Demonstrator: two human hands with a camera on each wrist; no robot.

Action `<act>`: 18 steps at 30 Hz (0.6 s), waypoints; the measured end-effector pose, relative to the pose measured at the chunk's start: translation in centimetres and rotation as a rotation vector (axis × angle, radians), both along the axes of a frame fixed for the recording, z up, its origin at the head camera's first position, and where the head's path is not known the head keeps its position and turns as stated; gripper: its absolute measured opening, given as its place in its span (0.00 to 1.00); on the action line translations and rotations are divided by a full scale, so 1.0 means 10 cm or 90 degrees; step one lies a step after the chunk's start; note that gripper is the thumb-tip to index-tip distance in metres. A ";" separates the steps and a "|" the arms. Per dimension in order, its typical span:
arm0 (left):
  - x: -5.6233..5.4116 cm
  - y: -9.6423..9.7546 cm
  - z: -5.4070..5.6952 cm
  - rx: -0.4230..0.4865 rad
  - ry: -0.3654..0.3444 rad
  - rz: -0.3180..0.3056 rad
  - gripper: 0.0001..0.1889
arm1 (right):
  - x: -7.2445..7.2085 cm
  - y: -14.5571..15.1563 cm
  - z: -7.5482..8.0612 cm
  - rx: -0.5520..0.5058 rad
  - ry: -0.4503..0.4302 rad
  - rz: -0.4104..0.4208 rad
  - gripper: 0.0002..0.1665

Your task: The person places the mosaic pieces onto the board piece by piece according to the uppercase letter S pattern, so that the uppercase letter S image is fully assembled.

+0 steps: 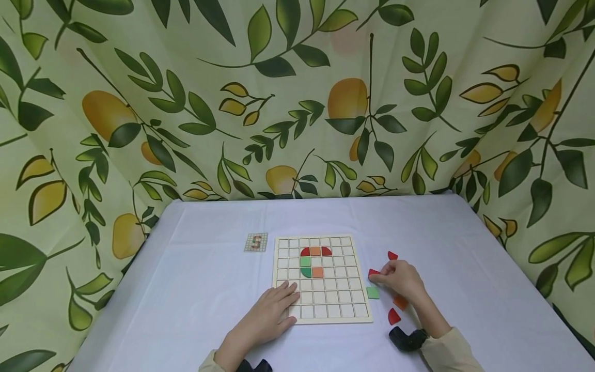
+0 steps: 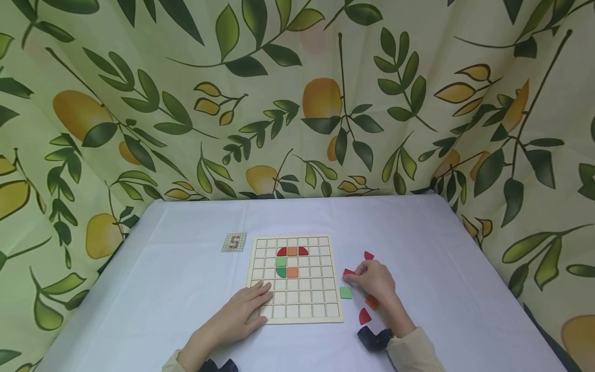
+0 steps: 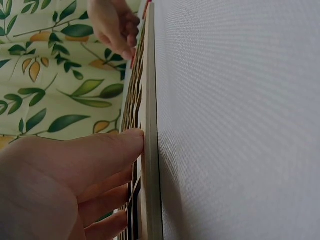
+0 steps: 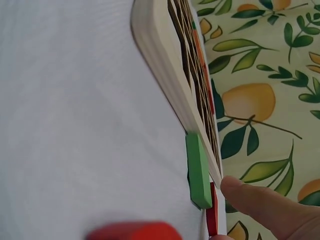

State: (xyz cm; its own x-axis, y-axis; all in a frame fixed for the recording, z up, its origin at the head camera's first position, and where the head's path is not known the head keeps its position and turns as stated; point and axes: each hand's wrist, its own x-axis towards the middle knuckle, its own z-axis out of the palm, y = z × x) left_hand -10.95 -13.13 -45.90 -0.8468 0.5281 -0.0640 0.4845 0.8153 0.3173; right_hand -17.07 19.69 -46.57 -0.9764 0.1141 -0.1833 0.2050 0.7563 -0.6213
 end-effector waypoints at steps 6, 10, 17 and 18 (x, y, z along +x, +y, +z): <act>0.00 0.00 0.01 -0.001 -0.001 0.001 0.27 | -0.01 -0.04 -0.01 -0.003 0.024 0.002 0.20; 0.00 0.00 0.01 0.000 -0.005 0.002 0.27 | -0.02 -0.08 -0.03 -0.006 0.036 0.008 0.18; 0.00 0.00 0.01 0.001 0.001 0.000 0.26 | -0.04 -0.12 -0.03 0.005 0.045 0.013 0.17; 0.00 0.00 0.01 0.001 0.002 0.000 0.26 | -0.04 -0.12 -0.03 0.006 0.045 0.014 0.17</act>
State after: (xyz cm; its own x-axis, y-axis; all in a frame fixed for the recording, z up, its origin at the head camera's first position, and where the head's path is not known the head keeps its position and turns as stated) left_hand -10.93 -13.11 -45.83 -0.8472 0.5277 -0.0608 0.4847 0.8148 0.3180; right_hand -17.48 18.51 -46.88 -0.9893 0.0936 -0.1123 0.1436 0.7660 -0.6266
